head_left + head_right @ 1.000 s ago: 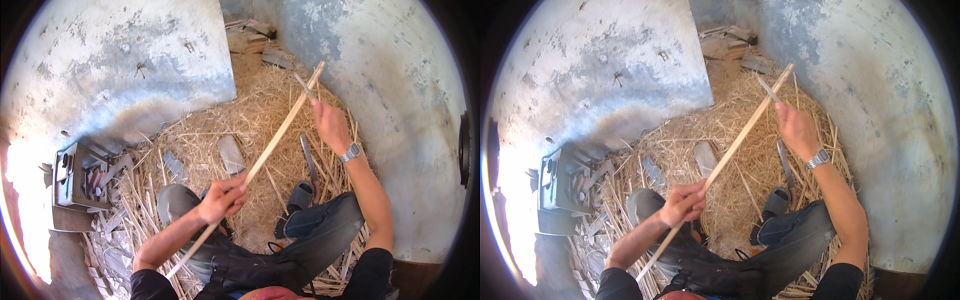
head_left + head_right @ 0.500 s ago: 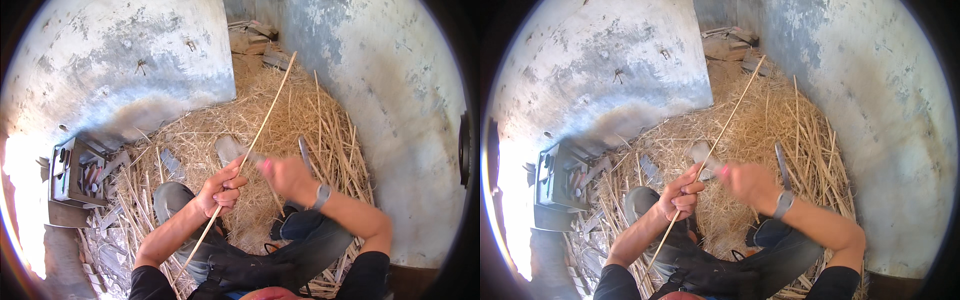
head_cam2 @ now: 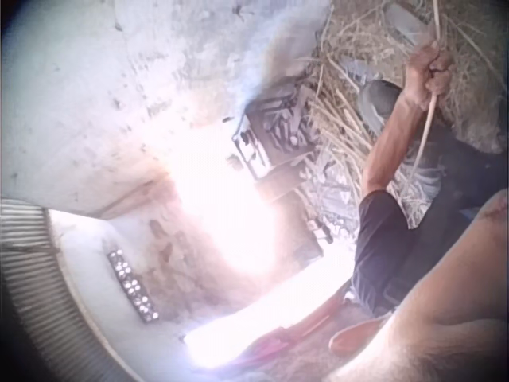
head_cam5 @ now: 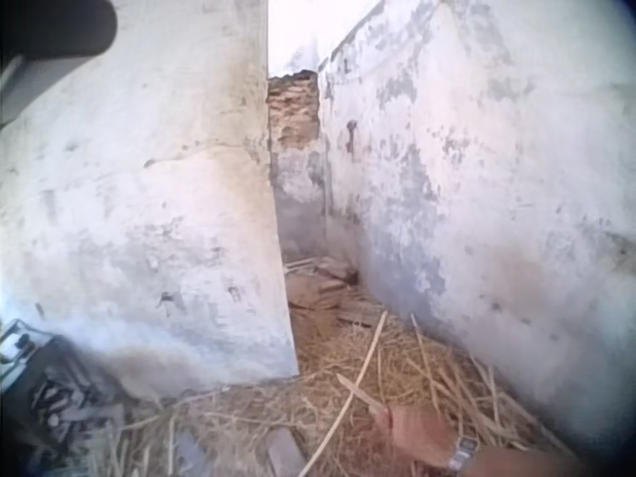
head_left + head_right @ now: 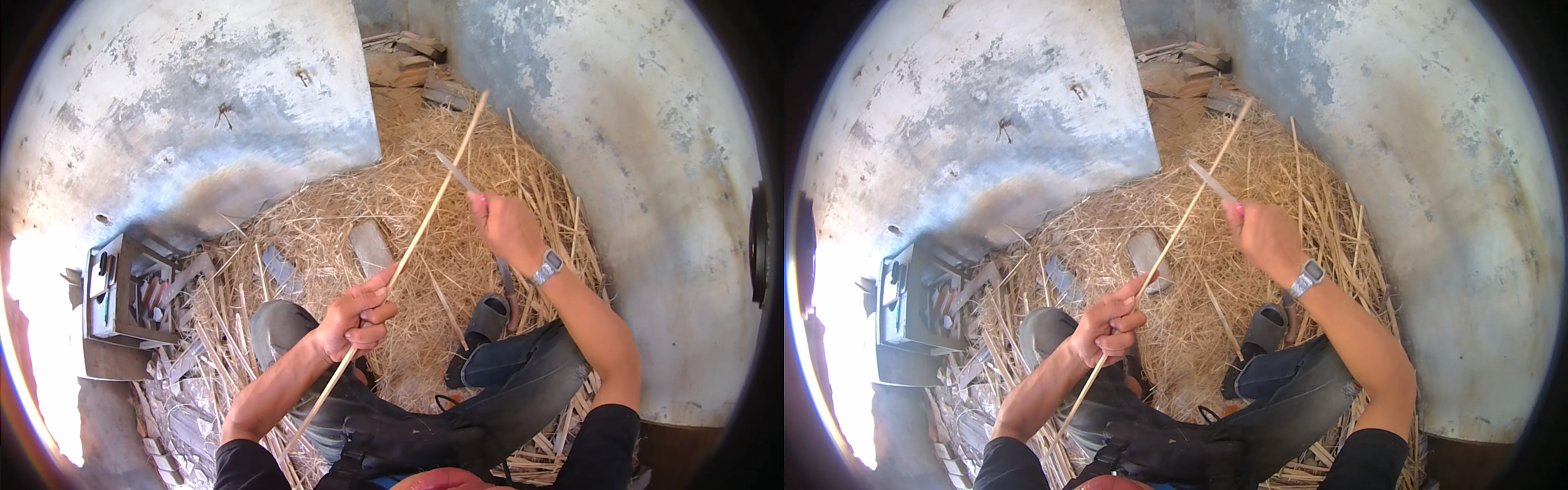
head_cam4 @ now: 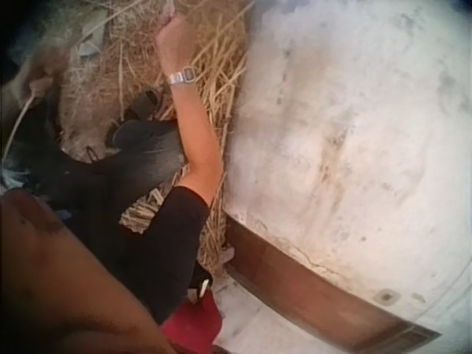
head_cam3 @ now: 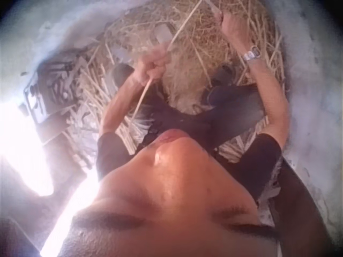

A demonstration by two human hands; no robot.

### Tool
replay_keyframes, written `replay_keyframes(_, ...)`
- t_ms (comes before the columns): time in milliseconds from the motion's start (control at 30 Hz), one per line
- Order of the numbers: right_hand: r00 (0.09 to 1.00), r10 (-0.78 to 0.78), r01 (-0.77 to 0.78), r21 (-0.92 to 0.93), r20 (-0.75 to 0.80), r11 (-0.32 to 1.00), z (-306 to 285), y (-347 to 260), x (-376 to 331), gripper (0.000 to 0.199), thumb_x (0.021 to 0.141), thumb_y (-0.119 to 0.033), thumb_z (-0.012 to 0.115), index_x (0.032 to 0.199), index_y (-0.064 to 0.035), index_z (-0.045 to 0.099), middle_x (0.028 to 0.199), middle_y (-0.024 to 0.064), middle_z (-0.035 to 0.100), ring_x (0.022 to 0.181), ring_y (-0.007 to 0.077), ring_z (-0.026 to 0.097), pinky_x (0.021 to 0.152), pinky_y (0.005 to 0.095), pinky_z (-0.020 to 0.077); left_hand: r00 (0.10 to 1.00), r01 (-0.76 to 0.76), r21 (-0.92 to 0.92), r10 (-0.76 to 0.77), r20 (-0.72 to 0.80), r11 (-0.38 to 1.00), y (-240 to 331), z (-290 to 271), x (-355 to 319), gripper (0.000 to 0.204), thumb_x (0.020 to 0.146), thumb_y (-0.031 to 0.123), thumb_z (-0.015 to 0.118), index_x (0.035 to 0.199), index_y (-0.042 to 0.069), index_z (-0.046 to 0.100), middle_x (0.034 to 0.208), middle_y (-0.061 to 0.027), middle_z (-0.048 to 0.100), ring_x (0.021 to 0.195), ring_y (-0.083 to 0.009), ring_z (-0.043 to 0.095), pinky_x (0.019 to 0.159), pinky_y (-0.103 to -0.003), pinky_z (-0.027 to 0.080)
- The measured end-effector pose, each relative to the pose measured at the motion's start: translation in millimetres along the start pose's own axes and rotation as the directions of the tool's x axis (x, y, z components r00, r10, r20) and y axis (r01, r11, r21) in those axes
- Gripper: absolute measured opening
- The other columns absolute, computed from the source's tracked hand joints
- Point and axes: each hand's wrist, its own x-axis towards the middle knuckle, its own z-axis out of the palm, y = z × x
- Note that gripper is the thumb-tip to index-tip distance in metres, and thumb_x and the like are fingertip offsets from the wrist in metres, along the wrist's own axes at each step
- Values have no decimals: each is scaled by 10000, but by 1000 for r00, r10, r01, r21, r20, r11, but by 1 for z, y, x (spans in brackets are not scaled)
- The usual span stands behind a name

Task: The person shaves a thin wooden strip with a blade, smoothing and narrowing the piece by hand over a pile of straw.

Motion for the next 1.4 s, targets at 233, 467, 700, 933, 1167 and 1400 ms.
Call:
replay_keyframes(233, 934, -356, 352, 75, 37, 933, 17, -63, -53, 521, 1053, -444, 460, 775, -72, 697, 539, 162, 597, 449, 327, 606, 430, 444, 471, 997, 8, 291, 14, -74, 957, -2, -6, 0, 530, 1102, 162, 404, 1607, 283, 298, 732, 42, 325, 456, -45, 280, 383, -196, 222)
replay_keyframes(467, 973, -28, 13, -65, -229, 998, -34, 45, 11, 498, 1066, -368, 474, 733, -39, 640, 515, 132, 558, 427, 310, 555, 425, 424, 421, 997, -55, 306, 69, -34, 950, -6, -8, -17, 519, 1106, 131, 387, 1605, 257, 324, 725, 21, 313, 494, -61, 239, 423, -211, 234)
replay_keyframes(700, 955, -297, 297, 4, -25, 955, 16, -35, -46, 491, 1034, -424, 517, 717, -76, 657, 553, 160, 595, 479, 326, 604, 453, 443, 461, 992, -87, 420, 116, -43, 903, -9, -14, -14, 542, 1099, 120, 408, 1617, 240, 300, 728, 10, 325, 500, -66, 233, 423, -211, 230)
replay_keyframes(933, 897, 73, -216, -289, -435, 932, -63, 120, 20, 517, 1061, -388, 493, 721, -34, 657, 520, 184, 553, 470, 355, 578, 474, 468, 460, 999, -32, 664, 25, 20, 747, -17, -23, -28, 574, 1106, 84, 385, 1644, 138, 194, 733, -16, 390, 507, -78, 357, 451, -222, 303)
replay_keyframes(1167, 961, -20, 13, -30, -276, 999, -47, 55, -5, 452, 1054, -387, 506, 786, -73, 690, 565, 162, 596, 475, 352, 582, 457, 444, 439, 1000, -8, 687, 27, -16, 726, -13, -24, -28, 578, 1110, 123, 389, 1646, 123, 173, 720, -4, 386, 495, -79, 374, 452, -225, 304)
replay_keyframes(1400, 923, -376, 378, -16, 80, 926, 17, -44, -69, 496, 1019, -465, 519, 736, -81, 657, 536, 127, 593, 451, 312, 593, 432, 429, 461, 998, -45, 657, 69, -11, 752, -10, -21, -23, 570, 1112, 106, 371, 1640, 75, 157, 666, 8, 373, 472, -72, 365, 452, -223, 322)
